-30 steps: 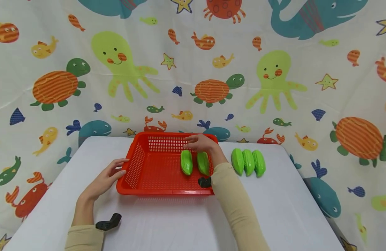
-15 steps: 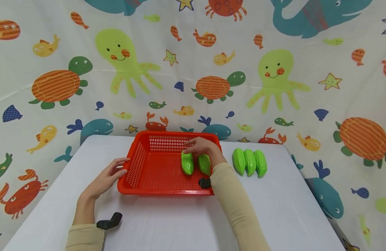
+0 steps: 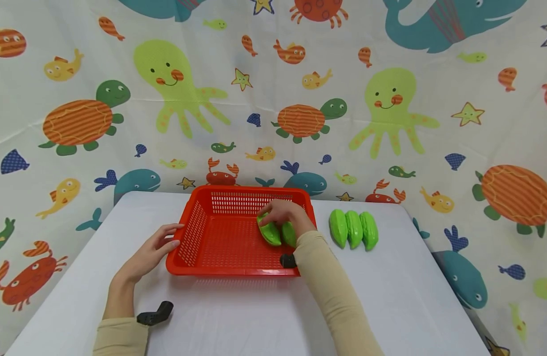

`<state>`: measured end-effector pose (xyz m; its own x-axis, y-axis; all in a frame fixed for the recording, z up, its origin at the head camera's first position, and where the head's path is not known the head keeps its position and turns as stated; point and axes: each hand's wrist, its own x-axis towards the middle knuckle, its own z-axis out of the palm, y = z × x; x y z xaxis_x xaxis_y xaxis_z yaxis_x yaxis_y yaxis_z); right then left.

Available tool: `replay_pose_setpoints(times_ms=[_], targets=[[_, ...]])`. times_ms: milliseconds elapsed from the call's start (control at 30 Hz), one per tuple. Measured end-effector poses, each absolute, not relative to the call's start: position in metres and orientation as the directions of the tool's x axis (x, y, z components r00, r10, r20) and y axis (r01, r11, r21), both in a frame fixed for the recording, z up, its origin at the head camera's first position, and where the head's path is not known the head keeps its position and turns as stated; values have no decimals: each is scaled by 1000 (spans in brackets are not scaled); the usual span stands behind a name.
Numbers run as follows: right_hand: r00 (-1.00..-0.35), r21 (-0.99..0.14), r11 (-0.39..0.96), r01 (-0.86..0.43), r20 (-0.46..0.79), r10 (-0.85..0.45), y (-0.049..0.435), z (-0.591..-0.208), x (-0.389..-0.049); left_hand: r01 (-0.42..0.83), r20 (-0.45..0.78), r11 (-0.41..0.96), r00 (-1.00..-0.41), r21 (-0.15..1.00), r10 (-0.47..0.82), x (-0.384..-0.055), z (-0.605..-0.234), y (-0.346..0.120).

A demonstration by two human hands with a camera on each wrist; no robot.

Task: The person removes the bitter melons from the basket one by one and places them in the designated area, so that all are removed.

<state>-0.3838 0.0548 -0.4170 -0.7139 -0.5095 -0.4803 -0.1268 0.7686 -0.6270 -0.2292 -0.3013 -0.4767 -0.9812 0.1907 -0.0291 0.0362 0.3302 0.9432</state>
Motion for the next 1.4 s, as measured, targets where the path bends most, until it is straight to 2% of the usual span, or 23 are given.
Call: replay_pose_setpoints(times_ms=[167,467,1133,1400], targets=[[-722,-580,800,-156,-485,-493,54,-418,-383,40,-27,334,-981,942,194,-230,-477,-301],[-699,-542,819,-192,-510,-501,52,-418,-384,41,-26,340,-981,940,191,-229,-477,-301],[-697,-518,836,-180,-533,-480,47,-422,-382,29,-38,346,-982,938,185,-228,-477,-302],[-708,-543,823,-167,-515,-484,47,-421,-380,31,-34,333,-982,942,186,-228,-477,-302]])
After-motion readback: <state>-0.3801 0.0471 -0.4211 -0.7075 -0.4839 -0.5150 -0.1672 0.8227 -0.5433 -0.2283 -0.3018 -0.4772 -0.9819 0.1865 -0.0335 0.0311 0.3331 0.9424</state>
